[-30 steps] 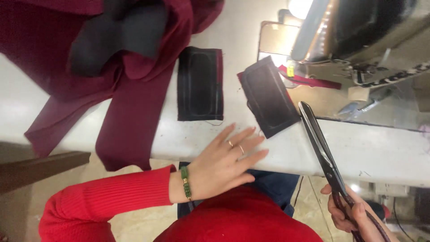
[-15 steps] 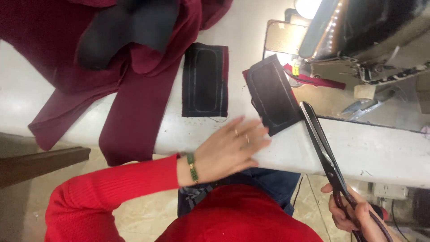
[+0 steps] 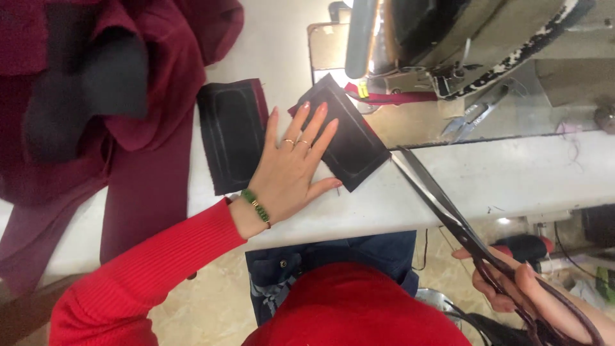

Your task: The person uses shears to trim the edges of a small, dark piece of fabric on a white work surface. They hold the fabric with one hand while cutting along the perimeter with the other, occasionally repositioning the material to access different sides.

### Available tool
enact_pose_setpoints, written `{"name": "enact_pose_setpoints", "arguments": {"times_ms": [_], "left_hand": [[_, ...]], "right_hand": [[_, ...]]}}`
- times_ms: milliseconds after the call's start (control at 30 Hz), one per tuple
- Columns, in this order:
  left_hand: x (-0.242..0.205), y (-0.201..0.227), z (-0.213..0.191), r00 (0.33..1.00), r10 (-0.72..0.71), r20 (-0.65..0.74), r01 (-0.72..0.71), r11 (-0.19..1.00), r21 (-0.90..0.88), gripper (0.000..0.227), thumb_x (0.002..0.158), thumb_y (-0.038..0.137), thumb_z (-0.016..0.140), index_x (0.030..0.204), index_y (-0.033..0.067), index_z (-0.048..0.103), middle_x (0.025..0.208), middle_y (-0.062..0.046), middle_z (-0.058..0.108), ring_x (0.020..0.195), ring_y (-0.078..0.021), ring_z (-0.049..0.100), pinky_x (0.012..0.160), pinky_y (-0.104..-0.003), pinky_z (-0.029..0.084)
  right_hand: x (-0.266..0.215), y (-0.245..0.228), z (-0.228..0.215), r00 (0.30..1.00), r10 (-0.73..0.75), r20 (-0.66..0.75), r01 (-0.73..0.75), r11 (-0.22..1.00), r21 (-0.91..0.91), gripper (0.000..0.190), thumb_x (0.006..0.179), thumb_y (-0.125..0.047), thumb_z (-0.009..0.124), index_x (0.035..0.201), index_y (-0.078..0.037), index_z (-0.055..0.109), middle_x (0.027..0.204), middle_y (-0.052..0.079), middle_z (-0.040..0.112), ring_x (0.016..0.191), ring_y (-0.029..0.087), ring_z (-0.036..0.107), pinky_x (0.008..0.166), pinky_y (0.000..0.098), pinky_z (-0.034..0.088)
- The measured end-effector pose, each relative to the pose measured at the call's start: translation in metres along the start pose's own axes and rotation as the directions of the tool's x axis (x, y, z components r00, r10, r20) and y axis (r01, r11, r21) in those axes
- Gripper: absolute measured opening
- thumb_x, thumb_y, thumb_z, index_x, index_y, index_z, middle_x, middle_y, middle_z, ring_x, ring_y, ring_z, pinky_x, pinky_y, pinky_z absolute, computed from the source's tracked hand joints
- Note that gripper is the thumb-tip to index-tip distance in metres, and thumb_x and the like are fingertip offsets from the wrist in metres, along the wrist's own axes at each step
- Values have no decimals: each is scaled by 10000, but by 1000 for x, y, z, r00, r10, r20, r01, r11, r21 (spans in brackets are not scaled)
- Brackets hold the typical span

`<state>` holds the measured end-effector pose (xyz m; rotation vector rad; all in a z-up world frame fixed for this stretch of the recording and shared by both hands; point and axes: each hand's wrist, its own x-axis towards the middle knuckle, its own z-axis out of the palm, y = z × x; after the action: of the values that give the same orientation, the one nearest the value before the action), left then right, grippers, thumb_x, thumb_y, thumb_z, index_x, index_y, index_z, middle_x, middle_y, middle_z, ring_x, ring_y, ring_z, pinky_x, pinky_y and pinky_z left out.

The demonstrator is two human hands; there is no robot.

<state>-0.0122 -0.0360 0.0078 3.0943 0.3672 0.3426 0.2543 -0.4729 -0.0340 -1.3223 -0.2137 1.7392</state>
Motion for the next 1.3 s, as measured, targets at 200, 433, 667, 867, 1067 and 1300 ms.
{"name": "enact_pose_setpoints", "arguments": {"times_ms": [200,433,667,867,1067,1300], "left_hand": [[1,0,1,1000,-5,19,5,1000,12,904,993,739,465,1626,105,340,1695,-153,249,1564,-355,223,1225,-654,202],[1,0,2,1000,-16,27,16,1000,-1,918,983,747,475,1629,111,328,1696,-150,255,1566,-357,230,1232,-644,189],[1,-1,3,1000,-19,22,18,1000,8,923,971,756,492,1624,120,348,1696,-141,257,1564,-349,228,1229,-642,205],[1,-1,1,1000,-15,18,14,998,60,930,972,772,476,1626,122,353,1694,-141,260,1560,-349,249,1224,-633,231],[1,-1,1,1000,-15,15,15,999,31,919,978,761,468,1622,116,359,1691,-147,270,1559,-355,250,1226,-637,216],[1,-1,1,1000,-19,19,18,999,51,925,979,777,442,1626,122,352,1692,-142,268,1559,-349,248,1229,-619,228]], "right_hand": [[27,-31,46,994,-113,-3,109,965,-239,1116,767,-883,511,1499,-39,522,660,92,519,366,57,380,311,185,323],[16,-138,167,881,116,-459,-319,862,-395,761,880,-457,419,1597,-269,591,1238,-7,718,1018,142,585,936,286,425],[21,-147,177,868,132,-478,-348,850,-396,725,875,-453,410,1575,-297,514,1580,-198,618,1284,53,641,1112,268,480],[23,-151,175,933,86,-349,-252,849,-464,773,923,-539,360,1585,-230,609,896,48,434,759,189,428,785,295,328],[25,-150,180,834,183,-521,-422,820,-387,678,923,-411,397,1598,-386,451,1647,-234,575,1508,73,553,1186,352,427],[30,-139,166,936,27,-352,-237,788,-569,654,964,-505,353,1439,-193,677,767,50,378,638,186,323,609,322,343]]}}
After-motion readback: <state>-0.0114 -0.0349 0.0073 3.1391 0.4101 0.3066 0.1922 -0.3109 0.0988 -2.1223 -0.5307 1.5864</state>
